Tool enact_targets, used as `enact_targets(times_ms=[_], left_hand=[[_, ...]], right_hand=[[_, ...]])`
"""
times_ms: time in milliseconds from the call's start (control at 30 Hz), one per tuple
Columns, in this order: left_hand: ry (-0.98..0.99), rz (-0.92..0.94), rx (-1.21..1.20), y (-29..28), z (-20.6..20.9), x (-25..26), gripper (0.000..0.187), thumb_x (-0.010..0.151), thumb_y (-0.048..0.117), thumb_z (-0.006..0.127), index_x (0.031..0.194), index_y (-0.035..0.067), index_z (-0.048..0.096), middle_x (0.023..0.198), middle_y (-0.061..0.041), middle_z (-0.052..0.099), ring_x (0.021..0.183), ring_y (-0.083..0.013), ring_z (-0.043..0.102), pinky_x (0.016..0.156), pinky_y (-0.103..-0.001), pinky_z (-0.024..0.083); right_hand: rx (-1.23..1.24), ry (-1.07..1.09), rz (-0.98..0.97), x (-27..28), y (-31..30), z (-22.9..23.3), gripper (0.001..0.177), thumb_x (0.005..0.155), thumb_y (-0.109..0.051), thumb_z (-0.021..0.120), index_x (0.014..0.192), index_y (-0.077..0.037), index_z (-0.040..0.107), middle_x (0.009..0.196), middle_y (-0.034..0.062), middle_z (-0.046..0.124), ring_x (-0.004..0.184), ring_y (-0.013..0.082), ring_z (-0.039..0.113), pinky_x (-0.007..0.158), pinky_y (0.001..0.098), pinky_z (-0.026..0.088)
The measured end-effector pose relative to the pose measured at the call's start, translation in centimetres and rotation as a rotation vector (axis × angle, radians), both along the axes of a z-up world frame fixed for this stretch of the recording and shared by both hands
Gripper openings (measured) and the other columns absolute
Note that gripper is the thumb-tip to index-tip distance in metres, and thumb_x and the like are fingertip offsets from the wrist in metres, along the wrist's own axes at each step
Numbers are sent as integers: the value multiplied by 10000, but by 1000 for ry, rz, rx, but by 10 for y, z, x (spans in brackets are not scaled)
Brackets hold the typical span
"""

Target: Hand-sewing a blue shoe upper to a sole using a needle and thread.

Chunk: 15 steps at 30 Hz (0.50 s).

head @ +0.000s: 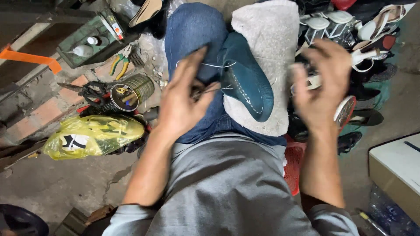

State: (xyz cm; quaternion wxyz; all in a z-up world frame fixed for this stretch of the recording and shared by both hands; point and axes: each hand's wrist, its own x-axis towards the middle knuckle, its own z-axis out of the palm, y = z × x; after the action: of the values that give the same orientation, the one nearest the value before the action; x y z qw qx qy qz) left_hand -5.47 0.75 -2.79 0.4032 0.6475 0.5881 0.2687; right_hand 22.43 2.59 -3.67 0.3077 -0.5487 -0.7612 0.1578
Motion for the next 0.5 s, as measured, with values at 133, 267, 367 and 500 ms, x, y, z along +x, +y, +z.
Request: enact_targets(times_ms=[133,267,367,500], left_hand=[[167,84,188,-2,-6,17,313,935,36,685,1229,-50,627,1024,-206,779,544,-223,653,451,-340,509],[-134,50,31,-9,9,20,249,911,-26,606,1149,-3,676,957,-113,775,701,-201,704,607,-305,566],[-377,39,-163,-14,4,31,325,955,14,569,1270,-14,646,974,-86,772,652,-119,569,558,-244,461],[-441,35,-187,-17,1,46,356,972,11,576,1324,-33,617,941,-71,767,511,-51,437,426,-218,372]], right_hand=[[-23,-108,146,-31,12,-11,333,1034,-155,725,1327,-9,663,1501,194,464,1441,390,320,1219,638,337],[-182,154,217,-35,14,4,58,973,21,687,923,39,665,1473,188,527,1473,396,364,1272,560,332],[-437,714,261,-15,7,2,199,1011,-119,550,813,-96,552,1232,111,596,1197,270,491,1223,508,371],[-568,1119,365,25,-10,-16,352,1122,-416,559,1192,-78,630,1131,144,699,735,100,655,582,207,523]])
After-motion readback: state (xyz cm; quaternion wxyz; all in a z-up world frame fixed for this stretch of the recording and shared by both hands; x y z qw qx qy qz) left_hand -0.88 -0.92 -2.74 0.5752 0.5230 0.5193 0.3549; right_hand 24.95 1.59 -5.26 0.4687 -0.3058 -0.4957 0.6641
